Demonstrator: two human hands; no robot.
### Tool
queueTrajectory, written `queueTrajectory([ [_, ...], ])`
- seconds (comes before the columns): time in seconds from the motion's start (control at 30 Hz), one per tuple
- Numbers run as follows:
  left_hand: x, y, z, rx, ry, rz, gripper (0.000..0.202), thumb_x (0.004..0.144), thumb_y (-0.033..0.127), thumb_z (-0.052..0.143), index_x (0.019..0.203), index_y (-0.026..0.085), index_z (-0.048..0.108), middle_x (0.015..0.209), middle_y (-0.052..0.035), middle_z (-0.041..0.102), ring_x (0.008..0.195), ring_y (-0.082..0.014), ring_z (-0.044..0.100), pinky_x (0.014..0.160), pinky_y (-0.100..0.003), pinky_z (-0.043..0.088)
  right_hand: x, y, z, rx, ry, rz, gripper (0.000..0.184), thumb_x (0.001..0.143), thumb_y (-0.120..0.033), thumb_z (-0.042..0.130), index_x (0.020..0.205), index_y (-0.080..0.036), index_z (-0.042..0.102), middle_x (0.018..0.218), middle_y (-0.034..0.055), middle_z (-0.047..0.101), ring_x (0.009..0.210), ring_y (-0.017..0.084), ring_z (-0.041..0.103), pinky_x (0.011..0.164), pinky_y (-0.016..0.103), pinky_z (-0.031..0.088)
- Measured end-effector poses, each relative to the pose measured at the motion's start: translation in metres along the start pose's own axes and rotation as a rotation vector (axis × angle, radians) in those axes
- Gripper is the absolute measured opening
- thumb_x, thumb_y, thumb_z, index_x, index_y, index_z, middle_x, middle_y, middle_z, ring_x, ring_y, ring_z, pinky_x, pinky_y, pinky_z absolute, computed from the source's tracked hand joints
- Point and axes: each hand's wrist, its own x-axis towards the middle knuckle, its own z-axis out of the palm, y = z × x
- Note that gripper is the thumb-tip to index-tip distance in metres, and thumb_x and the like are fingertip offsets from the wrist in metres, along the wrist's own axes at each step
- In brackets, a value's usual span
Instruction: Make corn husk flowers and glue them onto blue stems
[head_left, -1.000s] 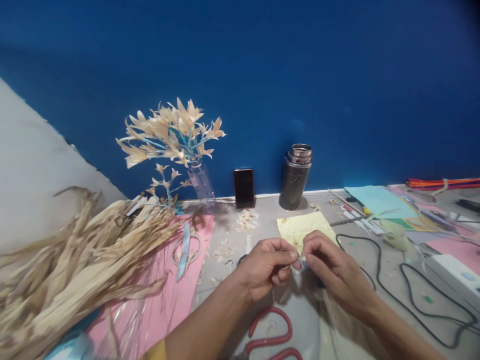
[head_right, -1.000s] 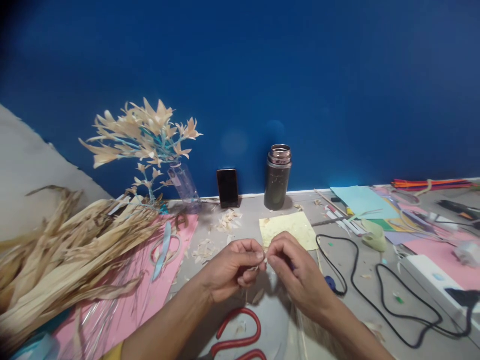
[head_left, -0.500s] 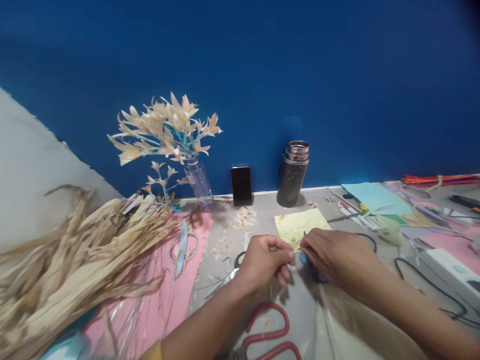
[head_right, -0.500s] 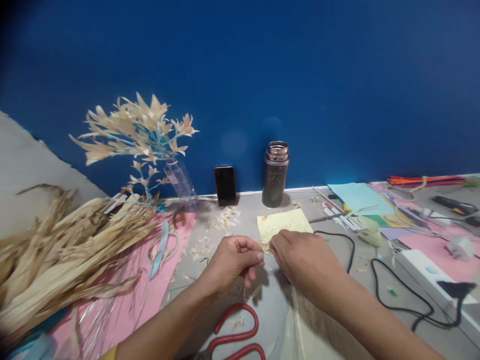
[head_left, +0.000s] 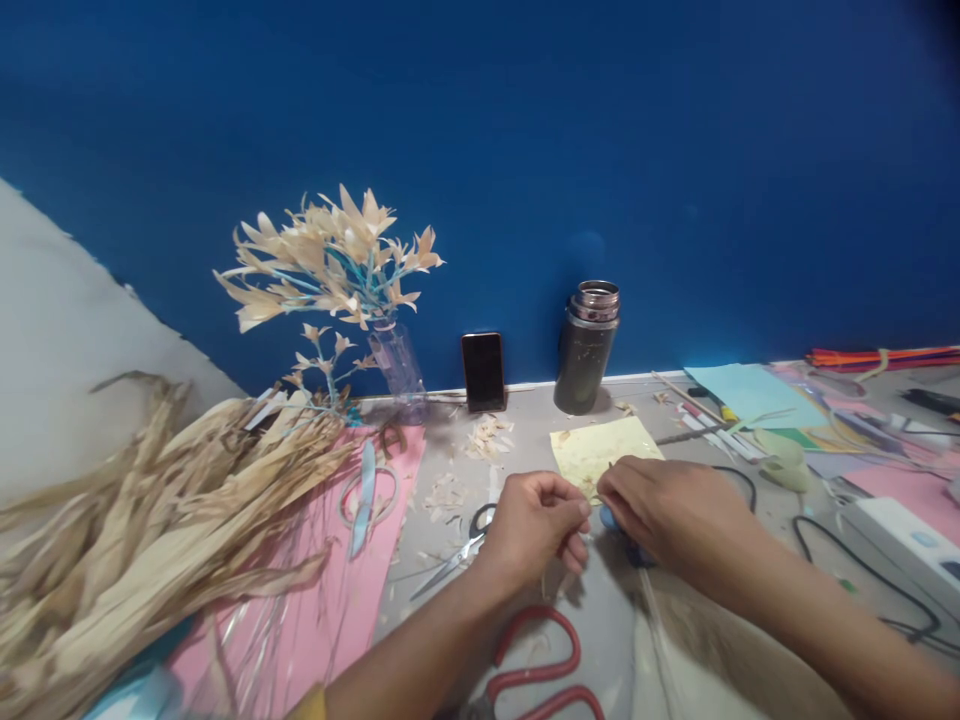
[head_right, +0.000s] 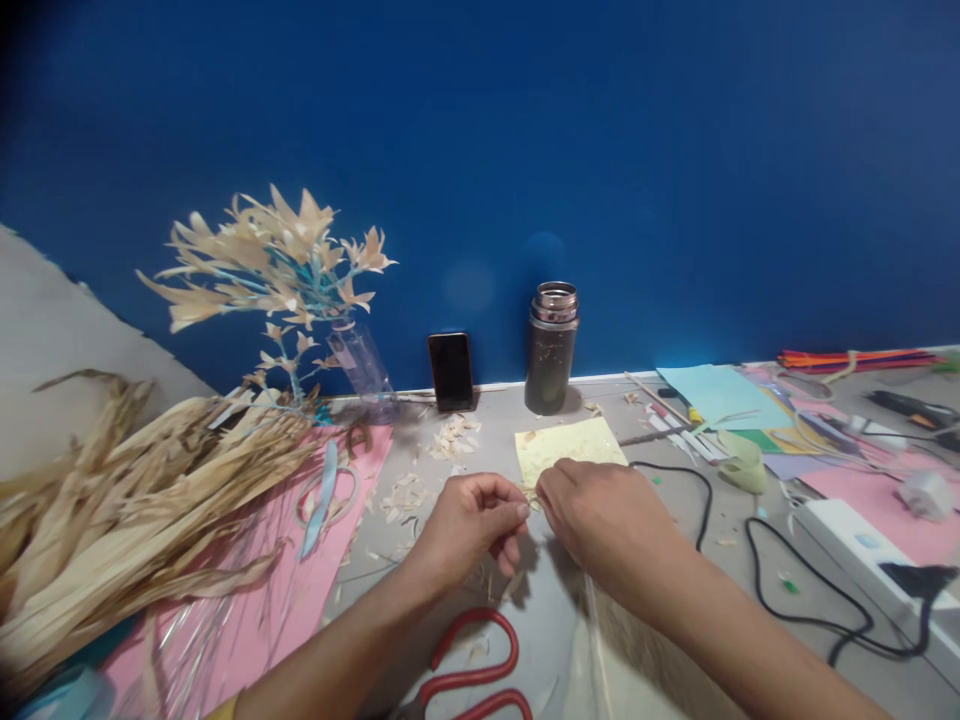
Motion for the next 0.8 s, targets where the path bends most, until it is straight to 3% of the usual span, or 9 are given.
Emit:
queueTrajectory([
  [0.43, -0.002, -0.002, 0.0, 0.152, 0.037, 0.06, 0.012, 0.07, 0.026, 0.066, 0.067, 0.017, 0.059, 0.049, 0.0049, 0.054, 0.037, -0.0097, 0.05, 0.033, -0.019, 0.039, 0.006, -0.002, -0.001, 0.057, -0.047, 0.038, 0.018, 0.088, -0.015, 0.06, 0.072, -0.022, 0.065, 0.062, 0.0015, 0.066, 0.05, 0.02, 0.061, 0.05, 0.032, 0.017],
  [0.53, 0.0, -0.001, -0.002, 0.155, 0.053, 0.108, 0.012, 0.069, 0.026, 0.066, 0.066, 0.017, 0.059, 0.049, 0.0054, 0.052, 0.035, -0.007, 0.043, 0.033, -0.018, 0.032, 0.003, 0.001, -0.003, 0.193, 0.044, 0.069, 0.016, 0.093, -0.019, 0.055, 0.081, -0.022, 0.066, 0.066, 0.0007, 0.068, 0.053, 0.019, 0.064, 0.049, 0.03, 0.026],
  [0.63, 0.003, 0.0, -0.003, 0.069, 0.048, 0.135, 0.016, 0.07, 0.03, 0.068, 0.068, 0.016, 0.061, 0.054, 0.0034, 0.057, 0.036, -0.0054, 0.04, 0.035, -0.019, 0.03, -0.002, 0.006, -0.007, 0.435, 0.252, 0.191, 0.013, 0.096, -0.027, 0.054, 0.097, -0.021, 0.066, 0.076, 0.0004, 0.073, 0.056, 0.016, 0.064, 0.053, 0.027, 0.039],
  [0.7, 0.005, 0.001, -0.004, -0.001, 0.048, 0.168, 0.019, 0.071, 0.032, 0.069, 0.07, 0.016, 0.06, 0.058, 0.0023, 0.059, 0.038, -0.0055, 0.041, 0.037, -0.019, 0.029, -0.006, 0.007, -0.006, 0.548, 0.386, 0.307, 0.013, 0.096, -0.03, 0.055, 0.093, -0.021, 0.066, 0.076, 0.0, 0.072, 0.054, 0.013, 0.061, 0.053, 0.025, 0.043],
  [0.8, 0.006, -0.001, -0.005, -0.042, 0.081, 0.24, 0.02, 0.072, 0.033, 0.07, 0.071, 0.016, 0.06, 0.059, 0.0024, 0.059, 0.039, -0.0057, 0.041, 0.039, -0.02, 0.029, -0.009, 0.0, 0.002, 0.661, 0.444, 0.39, 0.012, 0.094, -0.028, 0.058, 0.085, -0.023, 0.063, 0.063, -0.0035, 0.063, 0.047, 0.012, 0.054, 0.047, 0.024, 0.041],
])
